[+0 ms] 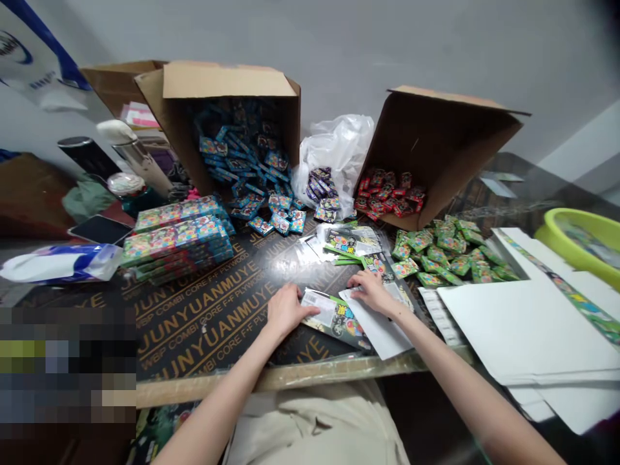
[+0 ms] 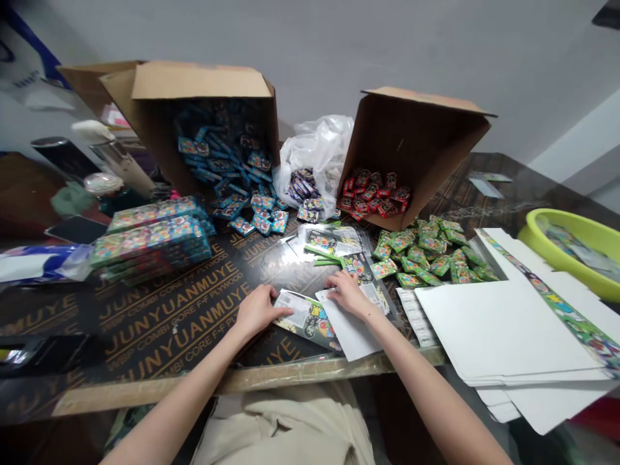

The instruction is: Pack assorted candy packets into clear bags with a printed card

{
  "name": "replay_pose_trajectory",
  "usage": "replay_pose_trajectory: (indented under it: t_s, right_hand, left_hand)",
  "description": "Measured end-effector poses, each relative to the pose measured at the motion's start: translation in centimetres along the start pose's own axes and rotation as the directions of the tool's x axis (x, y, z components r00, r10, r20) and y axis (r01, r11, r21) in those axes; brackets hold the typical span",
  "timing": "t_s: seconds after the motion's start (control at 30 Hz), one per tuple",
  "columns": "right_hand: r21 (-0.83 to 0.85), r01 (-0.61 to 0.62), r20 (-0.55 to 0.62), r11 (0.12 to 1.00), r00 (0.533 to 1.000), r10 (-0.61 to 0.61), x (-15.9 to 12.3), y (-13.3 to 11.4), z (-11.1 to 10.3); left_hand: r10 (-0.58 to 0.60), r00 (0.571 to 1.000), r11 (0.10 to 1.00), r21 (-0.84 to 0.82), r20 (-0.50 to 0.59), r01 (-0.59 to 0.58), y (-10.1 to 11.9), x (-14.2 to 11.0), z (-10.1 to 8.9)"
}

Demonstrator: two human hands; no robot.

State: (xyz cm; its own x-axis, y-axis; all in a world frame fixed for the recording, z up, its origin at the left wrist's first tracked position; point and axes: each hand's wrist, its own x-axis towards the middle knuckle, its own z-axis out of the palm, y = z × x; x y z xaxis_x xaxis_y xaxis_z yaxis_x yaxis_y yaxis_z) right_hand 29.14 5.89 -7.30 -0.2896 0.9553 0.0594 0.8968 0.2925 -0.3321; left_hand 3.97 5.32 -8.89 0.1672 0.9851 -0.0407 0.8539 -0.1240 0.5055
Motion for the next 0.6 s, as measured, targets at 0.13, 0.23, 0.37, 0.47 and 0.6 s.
replay_pose_trajectory:
  t_s: [0.13,0.23,0.37,0.47,0.6]
  right_hand:
    - [-0.034,0.015,-0.031,0.999,0.999,-0.016,-0.4,-0.2,0.0]
    - [-0.061,0.006,-0.053,0.998,0.999,-0.009,-0.5,-0.1,-0.2]
    - [-0.101,-0.012,-0.042,0.995,0.999,0.008,0.1,0.0,-0.5]
    - [-0.120,0.000,-0.007,0.993,1.000,-0.001,0.9,-0.3,-0.9]
    - [-0.104,0.009,0.015,0.995,1.000,-0.007,1.2,-0.7,-1.2]
  left_hand:
    - [-0.029,1.000,0.999,-0.014,-0.006,0.029,0.8,-0.8,0.6]
    - [-0.039,0.999,0.999,-0.021,-0.010,0.039,0.5,-0.9,0.8]
    - [-0.009,1.000,0.999,0.036,-0.019,0.009,-1.0,0.7,-0.7]
    - [-0.044,0.996,0.990,0.132,-0.076,0.054,-2.3,2.4,-2.7]
    - [-0.079,0.992,0.982,0.161,-0.098,0.094,-2.8,3.1,-3.7]
